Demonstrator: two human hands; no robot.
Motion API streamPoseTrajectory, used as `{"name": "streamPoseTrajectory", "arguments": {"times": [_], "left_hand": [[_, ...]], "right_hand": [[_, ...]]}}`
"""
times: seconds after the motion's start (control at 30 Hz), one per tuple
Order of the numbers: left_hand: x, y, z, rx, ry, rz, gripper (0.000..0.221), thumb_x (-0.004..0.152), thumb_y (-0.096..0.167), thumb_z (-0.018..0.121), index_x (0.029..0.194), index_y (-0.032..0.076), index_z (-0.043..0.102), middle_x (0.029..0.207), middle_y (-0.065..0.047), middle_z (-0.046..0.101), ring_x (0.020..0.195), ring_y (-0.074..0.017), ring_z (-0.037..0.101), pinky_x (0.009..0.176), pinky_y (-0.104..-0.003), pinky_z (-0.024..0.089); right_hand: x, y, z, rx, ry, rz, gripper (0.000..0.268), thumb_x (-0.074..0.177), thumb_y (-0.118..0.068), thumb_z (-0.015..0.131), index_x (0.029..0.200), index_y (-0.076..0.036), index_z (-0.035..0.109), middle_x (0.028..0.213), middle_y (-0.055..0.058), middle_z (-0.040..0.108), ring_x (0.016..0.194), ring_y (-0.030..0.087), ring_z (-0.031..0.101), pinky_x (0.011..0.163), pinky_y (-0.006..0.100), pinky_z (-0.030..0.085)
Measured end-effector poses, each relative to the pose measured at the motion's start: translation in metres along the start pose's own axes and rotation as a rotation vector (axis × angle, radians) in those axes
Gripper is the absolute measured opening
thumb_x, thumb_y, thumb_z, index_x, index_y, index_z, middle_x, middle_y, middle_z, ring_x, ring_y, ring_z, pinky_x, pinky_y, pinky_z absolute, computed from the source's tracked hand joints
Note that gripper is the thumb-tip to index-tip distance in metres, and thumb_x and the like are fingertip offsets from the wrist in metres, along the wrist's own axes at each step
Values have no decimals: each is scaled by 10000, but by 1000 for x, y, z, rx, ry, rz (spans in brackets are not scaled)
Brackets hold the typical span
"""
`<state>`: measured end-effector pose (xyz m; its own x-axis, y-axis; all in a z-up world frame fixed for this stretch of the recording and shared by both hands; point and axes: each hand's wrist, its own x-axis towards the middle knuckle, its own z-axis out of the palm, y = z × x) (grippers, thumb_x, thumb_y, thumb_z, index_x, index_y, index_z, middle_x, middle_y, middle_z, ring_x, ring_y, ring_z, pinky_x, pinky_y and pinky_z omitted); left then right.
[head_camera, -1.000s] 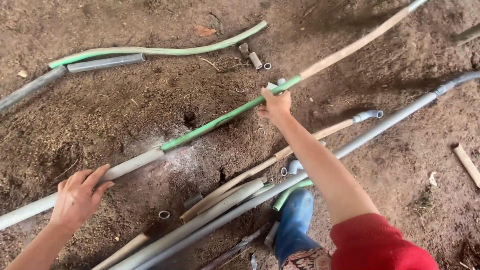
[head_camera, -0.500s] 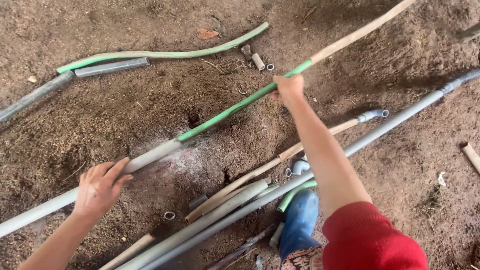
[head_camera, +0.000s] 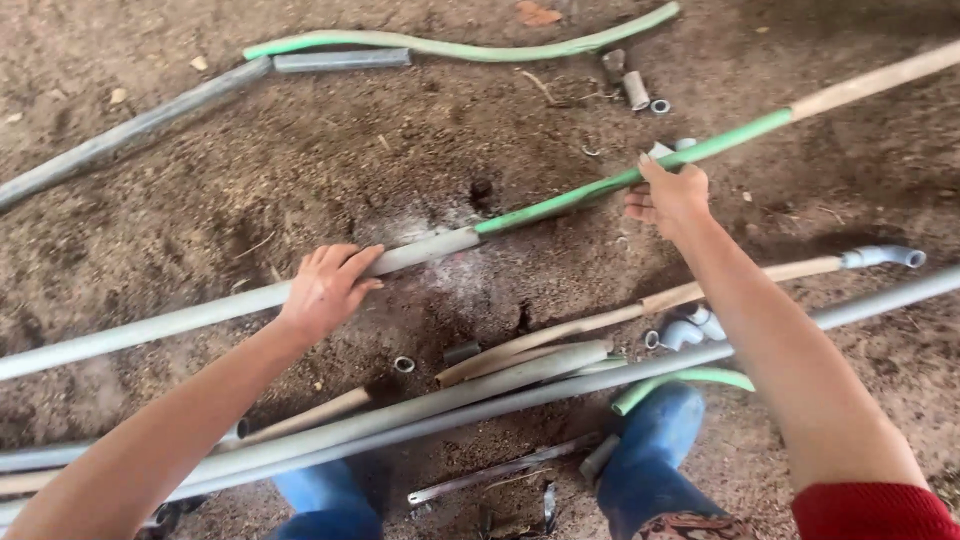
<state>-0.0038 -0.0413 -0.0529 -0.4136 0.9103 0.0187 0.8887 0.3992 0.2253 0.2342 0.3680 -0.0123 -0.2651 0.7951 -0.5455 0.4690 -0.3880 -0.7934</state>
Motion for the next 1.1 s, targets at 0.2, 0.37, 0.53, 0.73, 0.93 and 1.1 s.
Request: {"name": "streamPoseTrajectory", "arguments": {"times": [0.2,0.37,0.53,0.73,0.93,1.1], "left_hand": [[-1,-8,11,74,-49,5,484,858,470,537,1318,327,492,1028,-14,545,1007,-209,560,862,-374,472],[9,-2,0,64,-73,-17,461,898,471,500,1337,330,486,1031,-31,554,1014,-200,555,864,-351,462],[10,4,15,80,-141,0,460,901,462,500,1341,339,455,1028,-29,549,1024,-203,551,873,-357,467],[20,8,8,112,-36,99,480,886,458,506,1342,314,458,1004,-39,548,960,-205,555,827,-354,488],[23,9,5,137,-11,120,491,861,461,530,1311,269,491,1053,-47,553,999,-230,554,848,-391,481],[2,1,-15,147,-169,-73,493,897,489,499,1357,322,443,1100,-14,545,1081,-173,532,945,-360,425]], "right_hand": [[14,11,10,51,64,-60,408,882,-191,616,1070,96,394,762,191,611,540,215,687,448,315,635],[46,6,12,40,83,-112,364,878,-185,613,1025,72,401,689,121,611,454,152,659,362,241,611],[77,20,2,1,127,-121,317,850,-161,606,986,55,418,655,90,616,408,123,642,324,200,590],[86,14,-3,15,185,-147,298,831,-175,604,923,50,432,597,81,574,391,128,625,314,224,586],[62,14,-6,23,225,-171,296,838,-203,630,931,45,497,608,104,576,405,151,638,319,281,592],[14,12,-9,-221,96,-143,504,1022,-296,450,1329,61,270,733,34,580,536,93,631,425,202,620]]}}
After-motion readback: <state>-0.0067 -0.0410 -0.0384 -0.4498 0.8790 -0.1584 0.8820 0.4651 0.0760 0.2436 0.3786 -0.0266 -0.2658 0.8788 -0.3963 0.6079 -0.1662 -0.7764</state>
